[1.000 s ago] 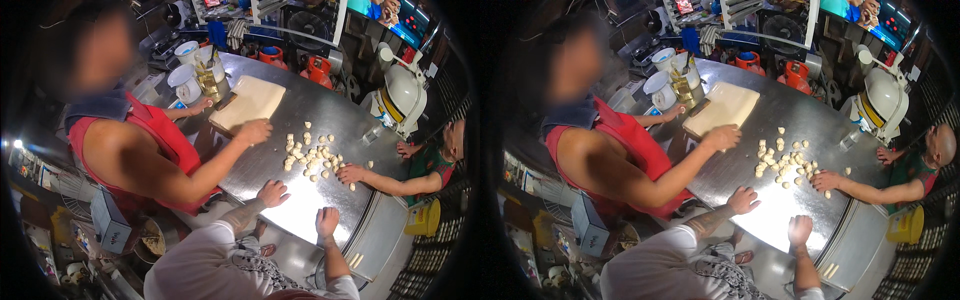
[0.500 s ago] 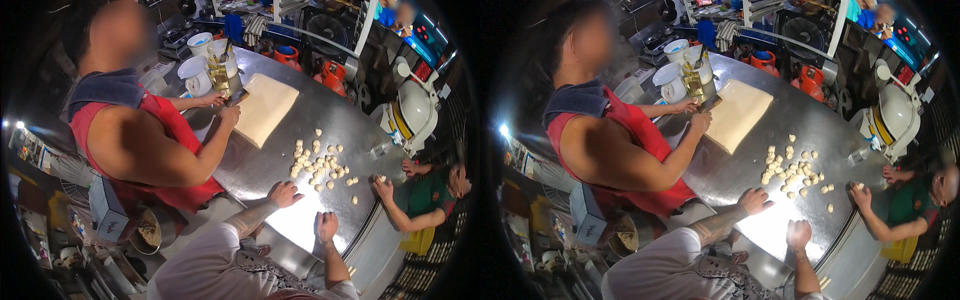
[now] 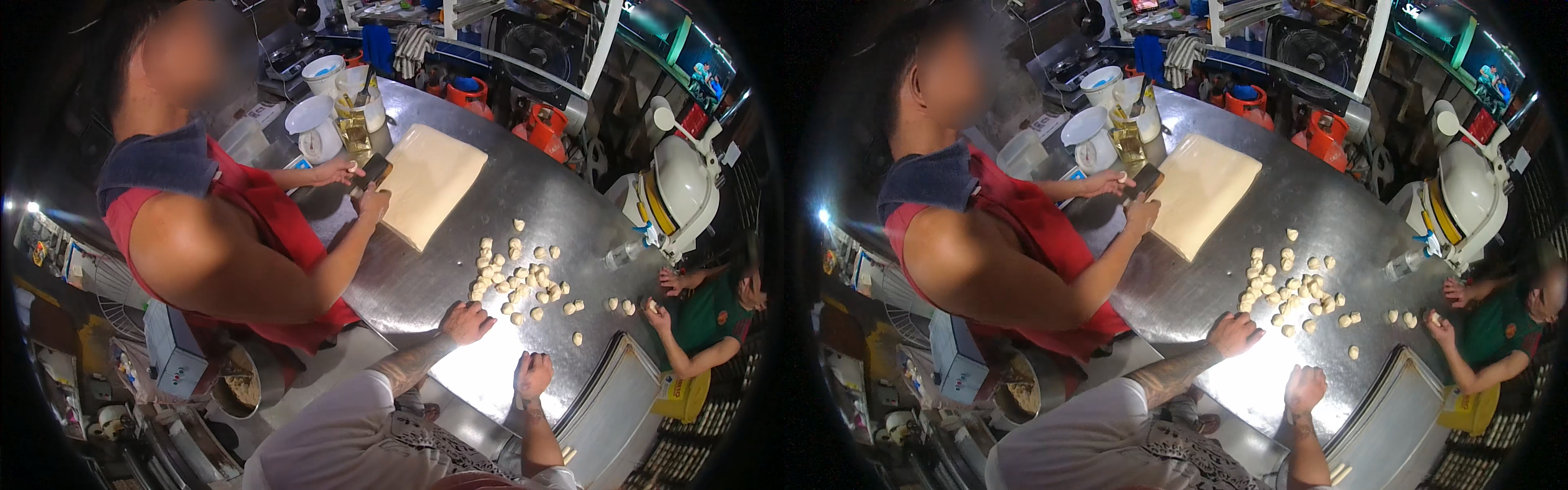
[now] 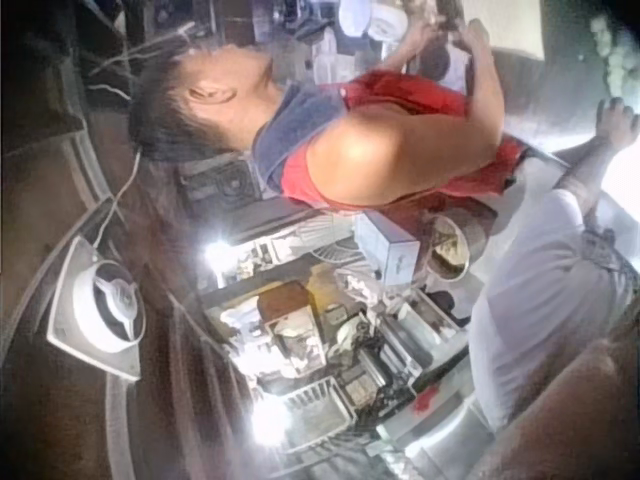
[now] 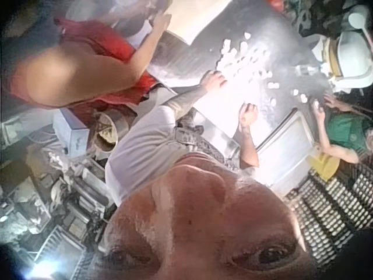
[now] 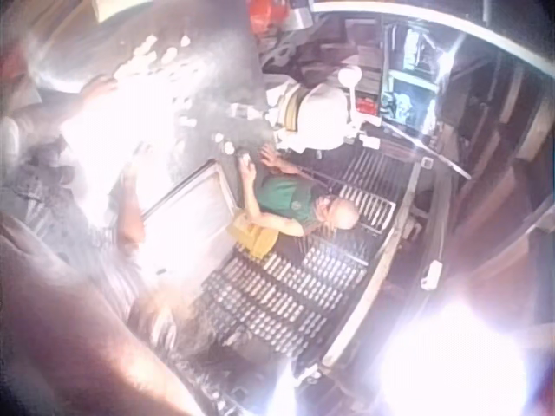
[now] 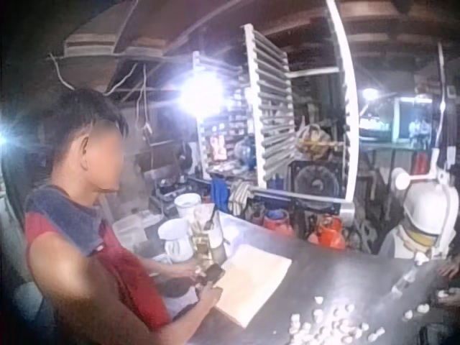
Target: The person picks up pieces of dough from a metal table and shapes them into small logs before placing them onto a tray.
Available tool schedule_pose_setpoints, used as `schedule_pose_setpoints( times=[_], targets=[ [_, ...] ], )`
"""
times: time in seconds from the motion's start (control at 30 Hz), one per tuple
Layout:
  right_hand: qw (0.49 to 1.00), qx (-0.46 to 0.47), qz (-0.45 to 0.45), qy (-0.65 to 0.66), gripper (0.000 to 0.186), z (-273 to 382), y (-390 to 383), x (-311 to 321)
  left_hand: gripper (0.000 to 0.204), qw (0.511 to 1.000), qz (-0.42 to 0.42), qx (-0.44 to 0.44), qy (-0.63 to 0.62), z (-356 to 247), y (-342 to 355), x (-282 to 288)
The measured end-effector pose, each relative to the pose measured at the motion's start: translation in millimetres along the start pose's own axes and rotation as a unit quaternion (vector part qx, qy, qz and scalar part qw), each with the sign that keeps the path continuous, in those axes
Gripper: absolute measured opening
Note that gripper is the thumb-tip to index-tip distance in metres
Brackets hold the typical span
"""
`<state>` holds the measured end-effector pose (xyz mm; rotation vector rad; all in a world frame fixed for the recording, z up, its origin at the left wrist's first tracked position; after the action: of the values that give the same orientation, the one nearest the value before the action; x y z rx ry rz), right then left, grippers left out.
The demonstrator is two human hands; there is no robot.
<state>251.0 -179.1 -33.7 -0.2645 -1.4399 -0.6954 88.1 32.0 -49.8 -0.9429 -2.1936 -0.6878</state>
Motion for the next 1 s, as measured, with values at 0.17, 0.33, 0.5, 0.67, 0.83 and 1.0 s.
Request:
schedule_pose_setpoints(
  times=[0.17, 0.33, 0.5, 0.67, 0.83, 1.0],
  targets=[
    [0.998, -0.03, -0.061, 0.014, 0.026, 0.7, 13.6, 5.3, 0.049, 0.999, -0.003, 0.053, -0.004, -0.7, 12.5, -4.1],
    [0.993, 0.053, -0.044, 0.094, 0.024, -10.4, -5.7, 20.9, 0.041, 0.999, 0.04, -0.007, -0.023, 5.9, -18.3, 18.0],
    [0.998, 0.065, -0.016, 0.02, 0.036, -8.4, -32.4, 19.2, 0.036, 0.997, -0.006, -0.054, 0.06, 6.4, -57.4, 26.1],
    [0.999, 0.035, 0.023, 0.017, 0.035, -14.4, -48.0, 14.3, 0.035, 0.995, -0.034, -0.047, 0.085, 12.3, -79.0, 38.7],
    [1.0, 0.025, -0.002, 0.017, 0.035, -16.7, -47.0, 9.8, 0.038, 0.997, -0.004, 0.004, 0.074, 12.1, -74.3, 36.7],
    [0.999, 0.028, 0.012, 0.034, 0.04, -22.1, -47.2, 4.5, 0.043, 0.997, 0.027, 0.039, 0.055, 13.4, -71.4, 37.3]
  ],
)
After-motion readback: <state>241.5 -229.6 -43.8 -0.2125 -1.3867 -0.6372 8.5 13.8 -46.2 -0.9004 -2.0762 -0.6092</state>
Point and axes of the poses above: each hand's wrist, its own y-axis towards the middle knuckle, its own x-axis out of the back of the hand, z = x × y, the point moved 5 cm from there along y, towards the middle knuckle, and after that the axes turned 12 degrees about -y, right-handed, at the moved point
